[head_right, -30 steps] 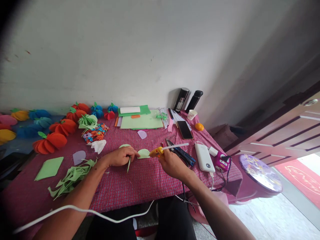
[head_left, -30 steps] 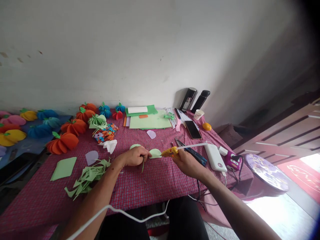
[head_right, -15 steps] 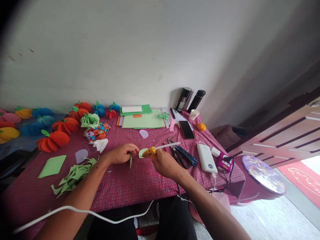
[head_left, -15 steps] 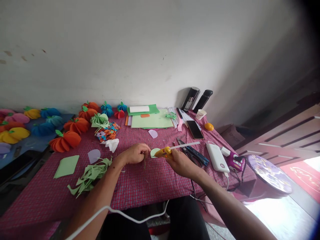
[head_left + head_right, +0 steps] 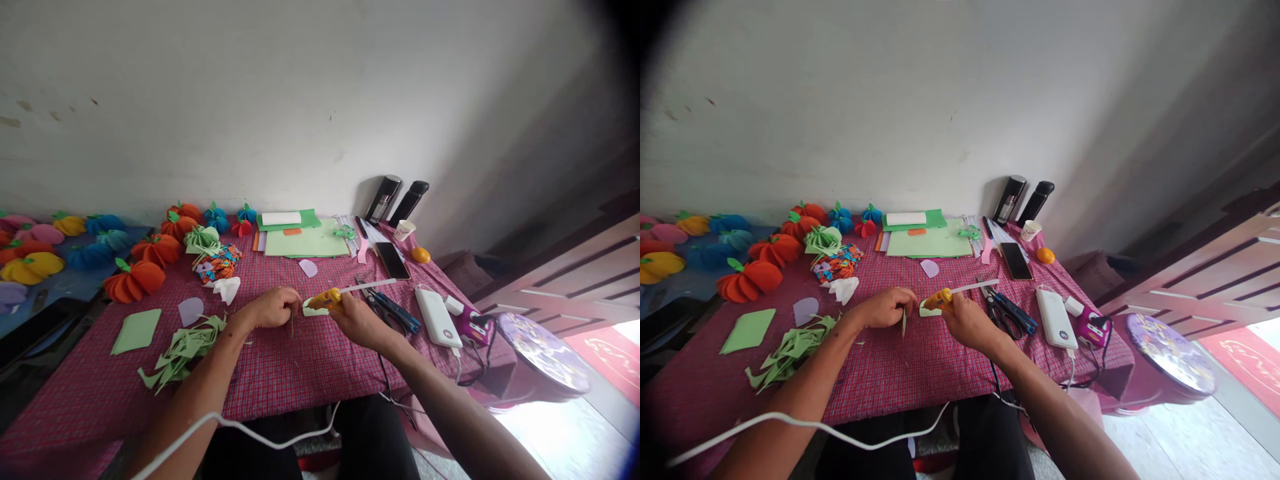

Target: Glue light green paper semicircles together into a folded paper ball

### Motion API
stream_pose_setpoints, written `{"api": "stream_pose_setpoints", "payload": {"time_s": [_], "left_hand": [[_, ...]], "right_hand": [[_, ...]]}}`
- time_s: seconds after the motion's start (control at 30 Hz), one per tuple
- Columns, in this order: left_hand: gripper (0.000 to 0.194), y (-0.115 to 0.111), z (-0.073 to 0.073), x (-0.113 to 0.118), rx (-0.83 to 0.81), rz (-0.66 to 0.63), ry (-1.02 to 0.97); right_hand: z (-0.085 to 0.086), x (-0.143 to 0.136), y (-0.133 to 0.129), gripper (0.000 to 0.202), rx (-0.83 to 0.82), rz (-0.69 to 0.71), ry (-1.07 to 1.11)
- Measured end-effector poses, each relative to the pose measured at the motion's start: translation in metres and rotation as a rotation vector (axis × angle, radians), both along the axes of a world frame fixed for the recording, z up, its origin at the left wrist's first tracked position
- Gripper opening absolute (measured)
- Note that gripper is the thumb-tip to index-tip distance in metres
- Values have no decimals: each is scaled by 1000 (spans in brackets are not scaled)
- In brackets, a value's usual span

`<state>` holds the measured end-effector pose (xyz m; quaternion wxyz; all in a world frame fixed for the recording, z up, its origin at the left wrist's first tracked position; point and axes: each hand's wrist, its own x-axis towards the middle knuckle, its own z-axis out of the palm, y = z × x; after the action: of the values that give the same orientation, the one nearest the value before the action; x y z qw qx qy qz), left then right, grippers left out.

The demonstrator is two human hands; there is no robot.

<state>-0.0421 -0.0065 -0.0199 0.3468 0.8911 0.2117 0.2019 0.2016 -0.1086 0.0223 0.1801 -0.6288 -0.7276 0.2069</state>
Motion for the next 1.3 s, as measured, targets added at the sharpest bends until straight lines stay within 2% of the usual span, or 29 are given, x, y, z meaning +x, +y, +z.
{"api": "stream_pose_setpoints", "payload": {"time_s": [0.47,0.6,0.9,1.03,1.3], "left_hand": [[30,2,-4,-1,33,12,68],[29,2,-3,-1,27,20,53],[37,0,0,0,-3,22,66],[35,0,1,0,15,21,63],[34,2,-7,1,41,18,-11]], "right_hand": [[-14,11,9,7,85,-68,-37],[-11,7,9,6,62,-69,-54],[3,0,-10,4,30,41,7],[2,4,-15,5,15,52,0],[-2,20,-18,8,39,-6,6]]}}
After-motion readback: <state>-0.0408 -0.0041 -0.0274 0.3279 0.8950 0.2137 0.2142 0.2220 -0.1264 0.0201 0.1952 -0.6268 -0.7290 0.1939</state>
